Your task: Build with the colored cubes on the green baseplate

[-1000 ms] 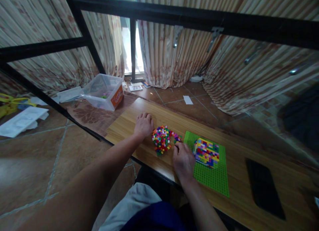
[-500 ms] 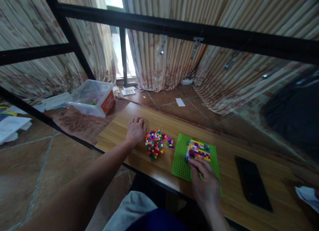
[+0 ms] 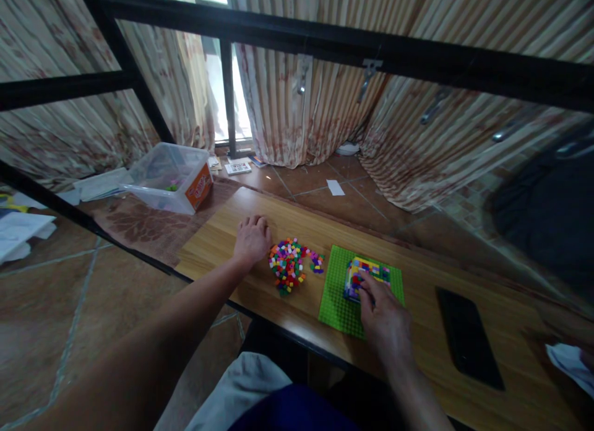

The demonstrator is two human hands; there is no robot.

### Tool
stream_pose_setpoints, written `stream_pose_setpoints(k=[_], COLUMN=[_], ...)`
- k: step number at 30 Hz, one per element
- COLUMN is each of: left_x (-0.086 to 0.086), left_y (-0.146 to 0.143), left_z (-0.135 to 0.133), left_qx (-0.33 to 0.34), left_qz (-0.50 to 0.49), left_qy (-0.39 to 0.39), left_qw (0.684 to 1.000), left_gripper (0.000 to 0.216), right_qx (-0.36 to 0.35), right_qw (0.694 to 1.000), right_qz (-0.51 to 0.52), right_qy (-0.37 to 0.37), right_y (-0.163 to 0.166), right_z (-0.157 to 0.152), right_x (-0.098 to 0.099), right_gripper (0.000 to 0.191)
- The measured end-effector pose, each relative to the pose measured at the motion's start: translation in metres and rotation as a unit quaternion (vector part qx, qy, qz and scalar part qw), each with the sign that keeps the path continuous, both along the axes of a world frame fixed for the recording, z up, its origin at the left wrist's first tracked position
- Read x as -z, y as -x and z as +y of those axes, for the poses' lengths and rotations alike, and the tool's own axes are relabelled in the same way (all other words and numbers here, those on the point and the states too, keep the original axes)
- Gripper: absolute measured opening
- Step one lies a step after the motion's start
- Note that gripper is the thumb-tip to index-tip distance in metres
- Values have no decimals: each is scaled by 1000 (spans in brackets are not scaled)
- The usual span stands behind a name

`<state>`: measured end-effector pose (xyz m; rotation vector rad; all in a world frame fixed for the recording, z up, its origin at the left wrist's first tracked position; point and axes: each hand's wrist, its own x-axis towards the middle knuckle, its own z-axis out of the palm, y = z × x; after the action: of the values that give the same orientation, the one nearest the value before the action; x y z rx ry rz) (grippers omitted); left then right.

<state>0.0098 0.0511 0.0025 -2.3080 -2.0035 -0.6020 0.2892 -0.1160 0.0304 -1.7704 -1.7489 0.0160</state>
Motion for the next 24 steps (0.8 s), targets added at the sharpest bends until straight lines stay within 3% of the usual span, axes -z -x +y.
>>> stream_pose_setpoints(k=[24], left_x=[-2], left_y=[-1], left_z=[-1], left_qx=[0], left_qz=[-2], left_qy=[3], left_qw=[1000], left_gripper=[27], right_qx=[15], right_qw=[999], right_qz=[11], right_qy=[-39], right_y=[3], right_z=[0], right_x=[7], right_gripper=[37])
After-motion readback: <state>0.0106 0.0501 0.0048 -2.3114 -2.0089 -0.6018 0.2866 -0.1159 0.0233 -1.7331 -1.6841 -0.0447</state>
